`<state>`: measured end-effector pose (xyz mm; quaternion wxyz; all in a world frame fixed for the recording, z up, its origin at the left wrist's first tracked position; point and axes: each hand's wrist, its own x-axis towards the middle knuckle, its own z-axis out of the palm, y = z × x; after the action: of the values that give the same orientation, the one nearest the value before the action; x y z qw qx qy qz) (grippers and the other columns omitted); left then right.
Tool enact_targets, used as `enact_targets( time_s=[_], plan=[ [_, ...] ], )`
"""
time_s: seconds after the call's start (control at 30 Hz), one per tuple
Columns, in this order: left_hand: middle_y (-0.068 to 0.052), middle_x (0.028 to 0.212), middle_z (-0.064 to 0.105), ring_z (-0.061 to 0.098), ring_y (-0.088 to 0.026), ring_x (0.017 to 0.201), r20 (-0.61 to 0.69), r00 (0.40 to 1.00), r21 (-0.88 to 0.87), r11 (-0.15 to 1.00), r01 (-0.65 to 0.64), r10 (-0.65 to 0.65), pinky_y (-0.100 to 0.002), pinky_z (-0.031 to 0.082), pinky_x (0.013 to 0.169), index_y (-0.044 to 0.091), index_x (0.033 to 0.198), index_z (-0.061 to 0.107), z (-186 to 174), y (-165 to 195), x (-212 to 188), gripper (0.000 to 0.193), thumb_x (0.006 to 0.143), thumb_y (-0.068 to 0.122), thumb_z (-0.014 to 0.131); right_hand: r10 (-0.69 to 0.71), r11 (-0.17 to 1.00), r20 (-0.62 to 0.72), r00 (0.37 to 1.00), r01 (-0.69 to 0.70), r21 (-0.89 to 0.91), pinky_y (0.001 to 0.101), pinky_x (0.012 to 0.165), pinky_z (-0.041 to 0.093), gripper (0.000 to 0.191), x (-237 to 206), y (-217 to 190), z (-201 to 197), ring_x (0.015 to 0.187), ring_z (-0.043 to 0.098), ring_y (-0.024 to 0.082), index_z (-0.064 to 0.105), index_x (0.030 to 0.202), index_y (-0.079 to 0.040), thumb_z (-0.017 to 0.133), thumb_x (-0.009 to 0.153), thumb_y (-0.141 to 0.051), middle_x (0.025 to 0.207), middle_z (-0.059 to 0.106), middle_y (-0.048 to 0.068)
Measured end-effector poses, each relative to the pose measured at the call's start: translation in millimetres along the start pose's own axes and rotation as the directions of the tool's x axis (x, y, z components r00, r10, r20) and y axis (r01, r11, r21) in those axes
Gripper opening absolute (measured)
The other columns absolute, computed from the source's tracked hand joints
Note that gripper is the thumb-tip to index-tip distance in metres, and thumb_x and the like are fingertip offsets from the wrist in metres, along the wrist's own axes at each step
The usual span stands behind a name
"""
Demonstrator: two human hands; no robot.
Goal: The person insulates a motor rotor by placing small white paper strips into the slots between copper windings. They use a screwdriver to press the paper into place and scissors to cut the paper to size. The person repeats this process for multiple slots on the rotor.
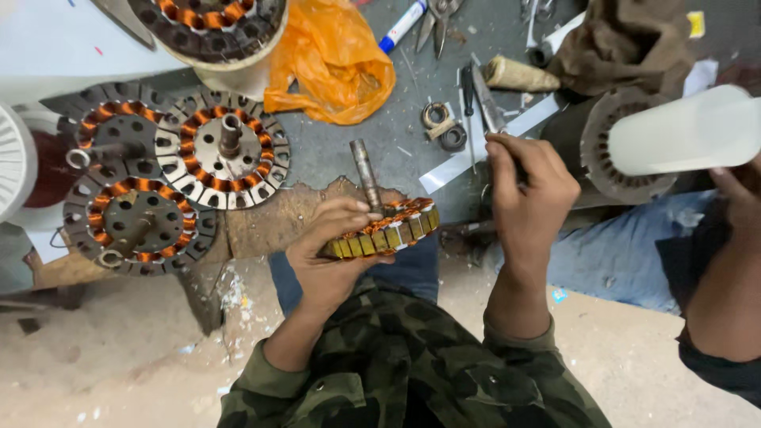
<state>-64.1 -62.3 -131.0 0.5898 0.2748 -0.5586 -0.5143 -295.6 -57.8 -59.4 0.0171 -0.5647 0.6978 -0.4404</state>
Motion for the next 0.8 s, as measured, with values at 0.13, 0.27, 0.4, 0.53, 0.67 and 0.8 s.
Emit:
enact_targets(
  time_s=[0.13, 0.27, 0.4, 0.53, 0.67, 0.8],
  plan=[
    [-0.007, 0.112, 0.074, 0.068, -0.023, 0.112, 0.036, 0.993, 0.293, 0.949, -0.115, 0.110, -0.037, 0.055, 0.101, 0.006, 0.115, 0.072, -1, 27, 10, 0.052, 0.068, 0.002, 0.094, -0.091, 0.939, 0.131, 0.987, 0.129, -0.318, 0.0456, 0.076, 0.055, 0.015, 5, 9, 7, 0.085, 0.069, 0.037, 0.076, 0.104, 0.002, 0.079, 0.096, -0.011, 0.096, 0.070, 0.020],
    [-0.006, 0.114, 0.075, 0.069, -0.021, 0.112, 0.038, 0.996, 0.394, 0.914, -0.094, 0.086, -0.034, 0.056, 0.100, 0.007, 0.122, 0.072, -3, 48, 11, 0.052, 0.075, 0.004, 0.094, -0.137, 0.881, 0.199, 0.970, 0.211, -0.424, 0.0493, 0.074, 0.053, 0.016, -1, 16, 21, 0.084, 0.067, 0.041, 0.074, 0.102, 0.003, 0.078, 0.099, -0.013, 0.094, 0.069, 0.022],
    [-0.005, 0.116, 0.074, 0.069, -0.022, 0.112, 0.076, 0.985, 0.451, 0.876, -0.174, 0.157, -0.035, 0.055, 0.104, 0.009, 0.127, 0.069, -10, 54, 18, 0.053, 0.080, 0.007, 0.094, -0.081, 0.882, 0.211, 0.974, 0.168, -0.440, 0.0489, 0.074, 0.055, 0.017, 3, 20, 26, 0.081, 0.068, 0.041, 0.071, 0.097, 0.001, 0.080, 0.099, -0.013, 0.092, 0.070, 0.022],
    [-0.005, 0.122, 0.073, 0.068, -0.024, 0.115, 0.139, 0.976, 0.465, 0.859, -0.213, 0.167, -0.037, 0.052, 0.106, 0.011, 0.131, 0.067, -15, 52, 33, 0.057, 0.080, 0.013, 0.094, -0.104, 0.925, 0.124, 0.987, 0.142, -0.353, 0.0404, 0.076, 0.058, 0.009, 2, 21, 13, 0.081, 0.072, 0.030, 0.070, 0.100, 0.002, 0.076, 0.096, -0.003, 0.094, 0.072, 0.017],
    [-0.005, 0.124, 0.070, 0.065, -0.026, 0.117, 0.188, 0.974, 0.455, 0.868, -0.200, 0.126, -0.039, 0.049, 0.107, 0.010, 0.132, 0.066, -20, 52, 40, 0.060, 0.080, 0.019, 0.094, 0.033, 0.978, 0.155, 0.987, -0.064, 0.200, 0.0281, 0.074, 0.058, 0.021, -12, 12, -5, 0.081, 0.069, 0.018, 0.047, 0.113, 0.000, 0.066, 0.104, 0.003, 0.096, 0.072, 0.017],
    [-0.006, 0.124, 0.068, 0.063, -0.027, 0.116, 0.188, 0.977, 0.443, 0.879, -0.175, 0.100, -0.041, 0.047, 0.108, 0.009, 0.134, 0.063, -21, 49, 38, 0.066, 0.078, 0.027, 0.093, 0.066, 0.745, 0.229, 0.971, -0.201, 0.636, 0.0257, 0.072, 0.055, 0.027, -24, -6, -11, 0.077, 0.062, 0.018, 0.035, 0.116, -0.008, 0.056, 0.106, 0.006, 0.096, 0.067, 0.020]
  ],
)
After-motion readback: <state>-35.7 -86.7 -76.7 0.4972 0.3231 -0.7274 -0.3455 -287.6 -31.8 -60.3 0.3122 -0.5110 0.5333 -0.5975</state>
